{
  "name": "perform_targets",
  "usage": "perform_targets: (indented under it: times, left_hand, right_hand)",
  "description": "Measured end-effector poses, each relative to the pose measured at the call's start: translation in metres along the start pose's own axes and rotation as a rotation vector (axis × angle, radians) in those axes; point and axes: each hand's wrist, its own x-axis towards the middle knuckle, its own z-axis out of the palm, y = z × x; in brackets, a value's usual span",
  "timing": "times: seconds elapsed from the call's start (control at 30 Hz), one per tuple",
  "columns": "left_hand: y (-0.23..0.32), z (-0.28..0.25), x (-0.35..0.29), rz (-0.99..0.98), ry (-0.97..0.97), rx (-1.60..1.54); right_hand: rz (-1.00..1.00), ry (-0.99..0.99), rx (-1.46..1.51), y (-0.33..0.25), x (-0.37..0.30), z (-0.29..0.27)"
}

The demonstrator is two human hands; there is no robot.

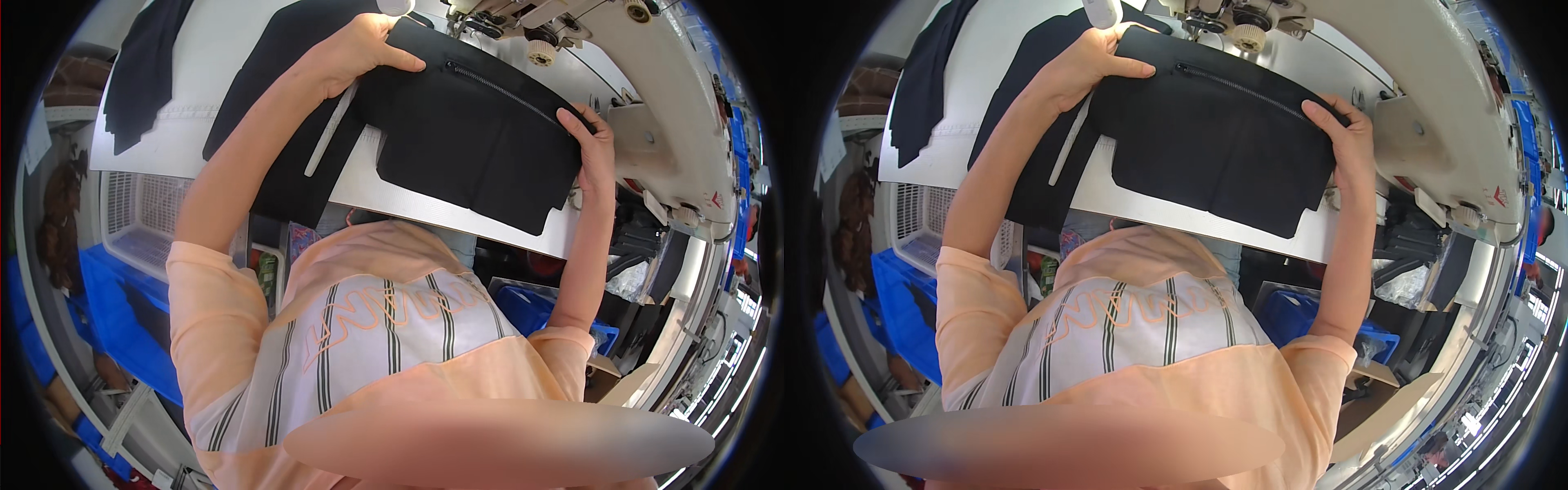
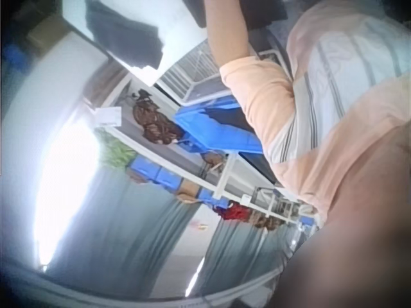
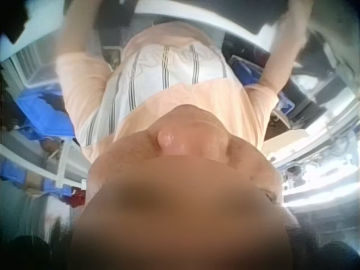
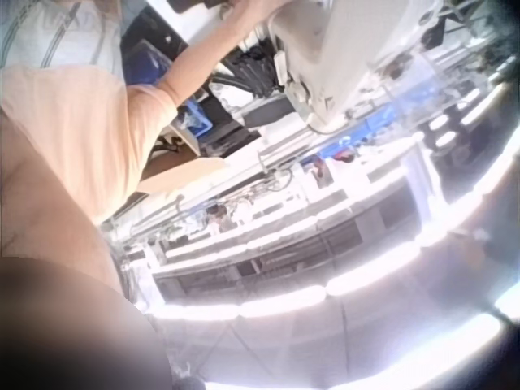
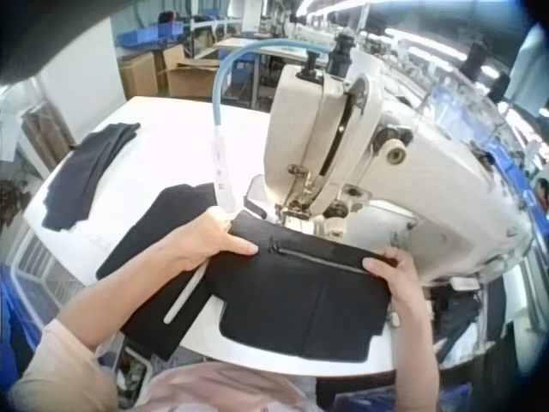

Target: Sewing a zipper into a piece of black fabric using an industrial sewing machine.

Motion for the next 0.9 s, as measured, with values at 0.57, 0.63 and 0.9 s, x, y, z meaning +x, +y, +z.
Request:
perform_targets:
  times: [0.57,0.63,0.9]
  left_hand:
    - [-0.004,0.002,-0.002,0.069,0.031,0.017]
    - [-0.004,0.003,-0.002,0.083,0.023,0.016]
    - [-0.011,-0.002,-0.001,0.072,0.05,0.128]
  right_hand:
    - [-0.013,0.027,-0.043,0.0,-0.004,0.003]
    - [-0.01,0.022,-0.042,0.001,-0.004,0.0]
    - [-0.061,0.056,-0.018,0.008,-0.002,-0.007]
